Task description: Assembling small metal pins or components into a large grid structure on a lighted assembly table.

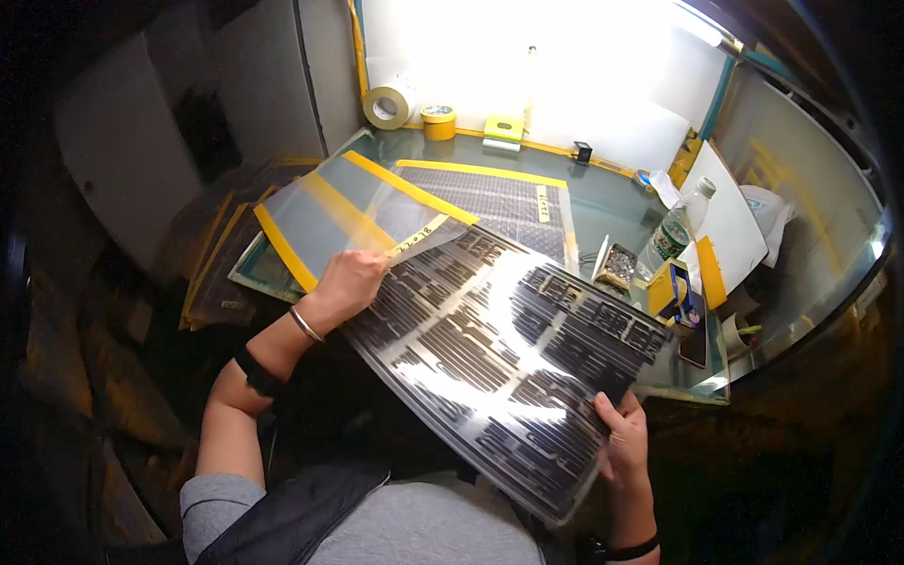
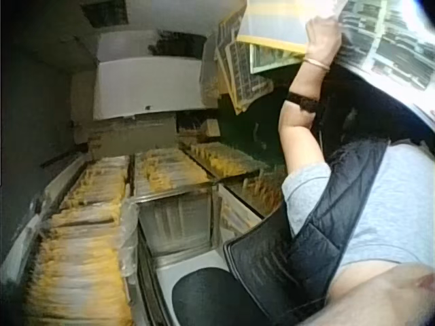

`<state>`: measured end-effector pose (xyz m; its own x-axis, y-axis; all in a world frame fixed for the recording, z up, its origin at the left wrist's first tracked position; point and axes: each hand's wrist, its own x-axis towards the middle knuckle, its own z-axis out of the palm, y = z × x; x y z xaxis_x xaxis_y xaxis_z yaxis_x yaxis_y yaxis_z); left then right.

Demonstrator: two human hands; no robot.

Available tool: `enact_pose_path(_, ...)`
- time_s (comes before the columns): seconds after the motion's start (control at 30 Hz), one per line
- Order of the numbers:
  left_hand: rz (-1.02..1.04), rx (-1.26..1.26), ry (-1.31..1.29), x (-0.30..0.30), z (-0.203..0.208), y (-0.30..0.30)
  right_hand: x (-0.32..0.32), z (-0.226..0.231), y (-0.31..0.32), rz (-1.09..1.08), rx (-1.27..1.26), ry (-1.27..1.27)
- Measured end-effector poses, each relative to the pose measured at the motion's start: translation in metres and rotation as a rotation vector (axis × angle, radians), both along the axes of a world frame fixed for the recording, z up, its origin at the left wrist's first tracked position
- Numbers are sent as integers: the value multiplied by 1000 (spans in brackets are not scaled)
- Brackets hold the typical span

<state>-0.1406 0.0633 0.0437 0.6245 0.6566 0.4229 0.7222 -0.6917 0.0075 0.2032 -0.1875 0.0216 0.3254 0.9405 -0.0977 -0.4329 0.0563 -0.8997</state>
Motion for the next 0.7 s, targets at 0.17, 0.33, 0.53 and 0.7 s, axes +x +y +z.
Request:
enact_pose_path(0.17,-325,114,-133,53,19,-37,-59,7,77,83,53,125)
enact_pose_path(0.33,-425,145,-133,52,33,-63,-107,-16,157,550,-100,269)
enact_pose_path(0.53,-240,-126,-395,-43,19,-60,-109,4,144,926,-247,-20)
enact_pose_path(0.7,-306,-197,-170,-40,19,-73,-141,-13,156,807,-253,-26)
